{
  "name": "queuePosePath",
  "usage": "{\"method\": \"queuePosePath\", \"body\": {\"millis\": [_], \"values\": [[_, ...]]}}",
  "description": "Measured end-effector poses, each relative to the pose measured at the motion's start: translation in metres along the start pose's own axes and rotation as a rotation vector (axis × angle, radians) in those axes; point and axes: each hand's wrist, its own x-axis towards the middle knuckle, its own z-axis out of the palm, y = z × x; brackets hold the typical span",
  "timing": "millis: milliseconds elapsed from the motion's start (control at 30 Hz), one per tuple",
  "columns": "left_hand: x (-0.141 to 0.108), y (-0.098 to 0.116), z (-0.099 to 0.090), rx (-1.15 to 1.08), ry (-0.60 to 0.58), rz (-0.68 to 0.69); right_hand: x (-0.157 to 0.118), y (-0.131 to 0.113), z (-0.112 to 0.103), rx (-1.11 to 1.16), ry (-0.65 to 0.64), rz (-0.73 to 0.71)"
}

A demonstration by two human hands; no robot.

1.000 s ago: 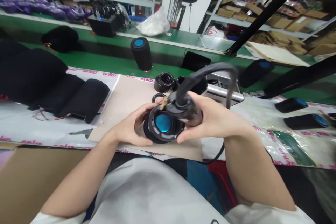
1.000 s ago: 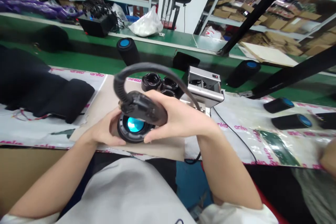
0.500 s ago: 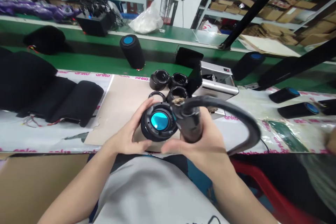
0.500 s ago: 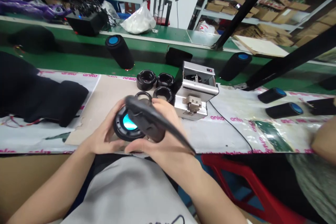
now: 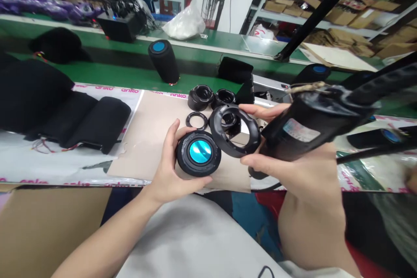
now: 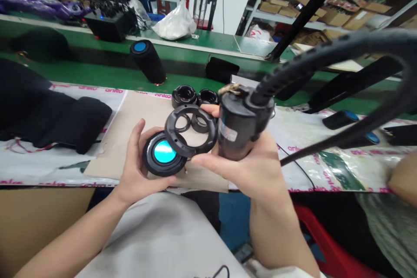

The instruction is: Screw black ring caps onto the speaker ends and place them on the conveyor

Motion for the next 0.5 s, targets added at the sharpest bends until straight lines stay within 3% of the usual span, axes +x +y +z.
{"method": "queuePosePath", "body": {"millis": [100,233,500], "values": [[0.001,0.001,-0.004,-0.003,-0.011,-0.011,0.009,-0.001,-0.004,0.019,-0.154,0.042],[0.002,0.002,-0.006,0.002,-0.009,-0.04,0.013,0.007,0.004,-0.119,-0.389,0.079],[0.005,0.003,-0.007,-0.028,-0.035,-0.05,0.02,0.018,0.003,-0.231,-0.482,0.07]]}}
